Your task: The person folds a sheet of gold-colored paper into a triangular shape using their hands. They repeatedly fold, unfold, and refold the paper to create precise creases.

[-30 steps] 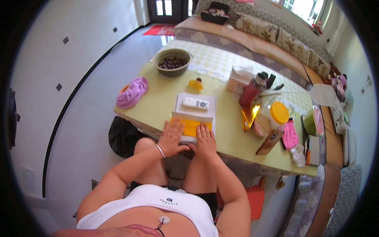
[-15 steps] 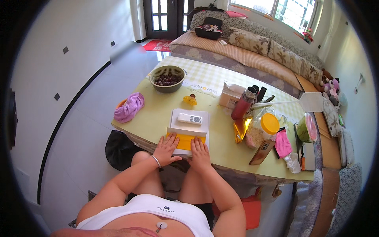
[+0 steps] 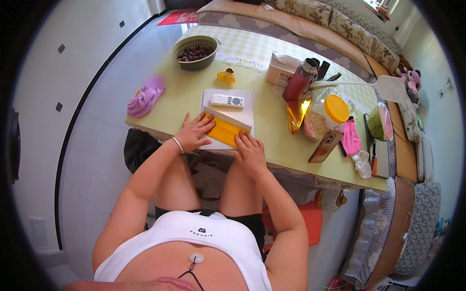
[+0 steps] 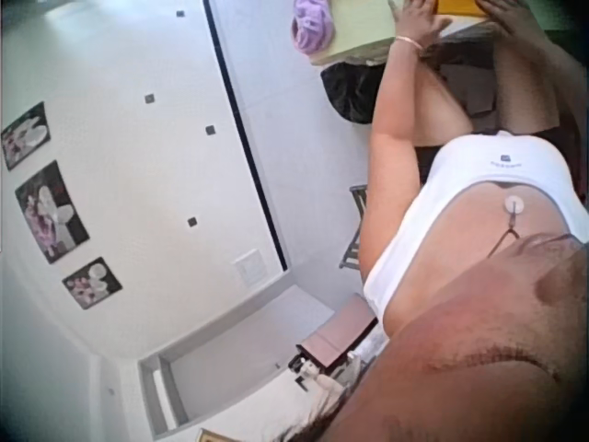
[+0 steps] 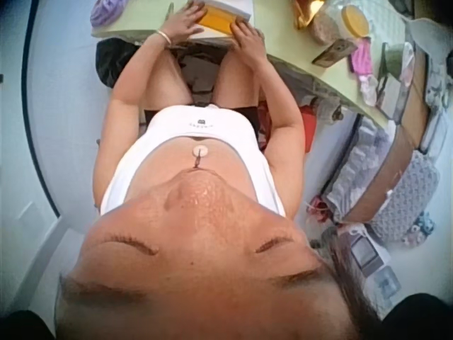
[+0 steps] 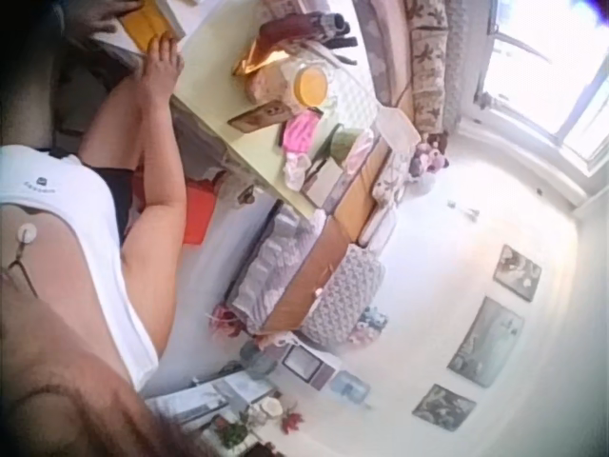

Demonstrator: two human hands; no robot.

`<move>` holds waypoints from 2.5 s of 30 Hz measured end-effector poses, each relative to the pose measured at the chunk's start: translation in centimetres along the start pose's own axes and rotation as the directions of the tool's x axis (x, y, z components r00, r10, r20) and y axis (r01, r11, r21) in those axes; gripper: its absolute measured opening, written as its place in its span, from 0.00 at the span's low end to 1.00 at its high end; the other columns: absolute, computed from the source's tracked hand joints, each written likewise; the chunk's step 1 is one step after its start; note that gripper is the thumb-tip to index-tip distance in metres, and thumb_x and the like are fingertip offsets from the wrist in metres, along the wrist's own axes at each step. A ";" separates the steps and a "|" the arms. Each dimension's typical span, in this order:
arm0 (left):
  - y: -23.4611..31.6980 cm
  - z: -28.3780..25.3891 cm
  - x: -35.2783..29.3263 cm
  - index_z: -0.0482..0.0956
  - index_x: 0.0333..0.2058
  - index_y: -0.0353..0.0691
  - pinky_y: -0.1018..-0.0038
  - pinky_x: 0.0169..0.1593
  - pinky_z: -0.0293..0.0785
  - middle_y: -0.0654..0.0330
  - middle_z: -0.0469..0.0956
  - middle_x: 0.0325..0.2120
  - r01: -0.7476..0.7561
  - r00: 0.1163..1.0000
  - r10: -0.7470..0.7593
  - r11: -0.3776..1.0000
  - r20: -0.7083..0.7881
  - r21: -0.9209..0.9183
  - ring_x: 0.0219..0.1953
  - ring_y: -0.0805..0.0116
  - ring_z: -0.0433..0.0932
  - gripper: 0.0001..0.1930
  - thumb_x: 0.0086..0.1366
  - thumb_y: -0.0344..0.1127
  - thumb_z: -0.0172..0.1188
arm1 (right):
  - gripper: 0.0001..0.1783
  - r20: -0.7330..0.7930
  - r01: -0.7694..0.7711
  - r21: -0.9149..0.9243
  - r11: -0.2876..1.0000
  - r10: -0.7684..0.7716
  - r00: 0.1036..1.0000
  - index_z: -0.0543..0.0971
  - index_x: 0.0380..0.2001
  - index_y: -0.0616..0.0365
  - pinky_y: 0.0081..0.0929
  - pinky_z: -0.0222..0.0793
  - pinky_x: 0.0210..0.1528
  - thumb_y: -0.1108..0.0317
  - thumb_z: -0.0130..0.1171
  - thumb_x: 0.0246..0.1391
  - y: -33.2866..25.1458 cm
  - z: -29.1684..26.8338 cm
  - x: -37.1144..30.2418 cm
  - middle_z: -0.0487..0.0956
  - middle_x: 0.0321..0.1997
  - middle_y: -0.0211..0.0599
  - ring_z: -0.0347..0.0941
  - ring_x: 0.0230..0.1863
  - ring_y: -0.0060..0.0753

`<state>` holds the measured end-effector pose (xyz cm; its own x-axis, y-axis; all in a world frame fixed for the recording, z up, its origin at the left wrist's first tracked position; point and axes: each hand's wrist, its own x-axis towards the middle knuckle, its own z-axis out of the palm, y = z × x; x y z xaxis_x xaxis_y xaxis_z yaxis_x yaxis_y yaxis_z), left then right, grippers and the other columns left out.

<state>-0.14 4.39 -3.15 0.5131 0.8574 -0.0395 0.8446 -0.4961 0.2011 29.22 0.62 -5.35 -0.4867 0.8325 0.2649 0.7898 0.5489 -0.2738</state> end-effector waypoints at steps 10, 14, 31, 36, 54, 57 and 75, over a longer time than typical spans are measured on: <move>6.5 1.2 1.9 0.78 0.32 0.40 0.61 0.44 0.75 0.56 0.77 0.35 -0.363 0.815 0.289 0.930 -0.502 -0.055 0.39 0.53 0.76 0.10 0.48 0.29 0.63 | 0.25 -0.148 0.063 0.033 0.997 -0.058 0.987 0.77 0.54 0.55 0.42 0.60 0.64 0.63 0.65 0.50 -1.4 -0.8 1.1 0.77 0.61 0.37 0.70 0.61 0.42; 8.1 1.2 1.8 0.76 0.30 0.40 0.59 0.42 0.74 0.56 0.76 0.33 -0.270 0.850 0.167 0.953 -0.499 -0.141 0.37 0.53 0.76 0.10 0.49 0.32 0.66 | 0.19 -0.205 0.096 0.083 0.992 -0.077 0.976 0.78 0.46 0.56 0.43 0.64 0.59 0.69 0.64 0.49 -0.1 -0.5 1.1 0.80 0.54 0.37 0.73 0.55 0.44; 8.1 3.2 4.0 0.81 0.21 0.37 0.58 0.43 0.73 0.53 0.75 0.30 0.135 0.785 -0.371 0.884 -0.495 -0.448 0.36 0.51 0.76 0.12 0.55 0.38 0.70 | 0.12 -0.288 -0.229 0.382 0.895 0.351 0.891 0.79 0.41 0.54 0.39 0.69 0.47 0.64 0.67 0.54 0.2 1.5 4.5 0.80 0.41 0.35 0.73 0.44 0.43; 8.0 3.4 4.7 0.81 0.21 0.38 0.58 0.43 0.73 0.52 0.76 0.29 0.209 0.793 -0.393 0.893 -0.465 -0.398 0.37 0.51 0.76 0.12 0.56 0.39 0.69 | 0.27 -0.420 0.024 0.075 0.997 0.010 0.907 0.75 0.56 0.56 0.43 0.63 0.64 0.64 0.66 0.52 0.3 1.5 3.0 0.77 0.60 0.39 0.70 0.62 0.46; 7.9 3.8 5.5 0.82 0.20 0.38 0.56 0.43 0.75 0.51 0.77 0.28 0.259 0.756 -0.423 0.894 -0.500 -0.365 0.36 0.49 0.77 0.12 0.57 0.38 0.64 | 0.46 -0.022 0.188 -0.045 0.981 -0.190 0.982 0.60 0.71 0.65 0.46 0.40 0.79 0.48 0.61 0.57 -0.9 1.3 1.7 0.61 0.75 0.46 0.50 0.78 0.43; 7.9 3.8 5.5 0.82 0.20 0.37 0.56 0.44 0.75 0.50 0.77 0.28 0.265 0.759 -0.422 0.896 -0.496 -0.356 0.36 0.49 0.77 0.12 0.57 0.38 0.63 | 0.48 -0.009 0.180 -0.055 0.982 -0.181 0.983 0.59 0.71 0.65 0.45 0.40 0.79 0.48 0.62 0.56 -1.0 1.3 1.7 0.61 0.75 0.46 0.50 0.79 0.43; 7.7 2.4 3.0 0.81 0.22 0.36 0.55 0.43 0.76 0.48 0.77 0.30 0.321 0.822 -0.404 0.911 -0.401 -0.259 0.37 0.47 0.78 0.13 0.57 0.40 0.67 | 0.48 0.071 0.141 -0.047 0.989 -0.137 0.988 0.61 0.72 0.52 0.48 0.43 0.77 0.53 0.69 0.49 -1.7 0.6 1.9 0.58 0.76 0.48 0.51 0.78 0.47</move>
<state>8.32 2.85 -4.02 0.0190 0.9601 0.2791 0.8944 -0.1411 0.4244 26.71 1.32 -4.92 -0.6156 0.7526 0.2339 0.7303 0.6563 -0.1898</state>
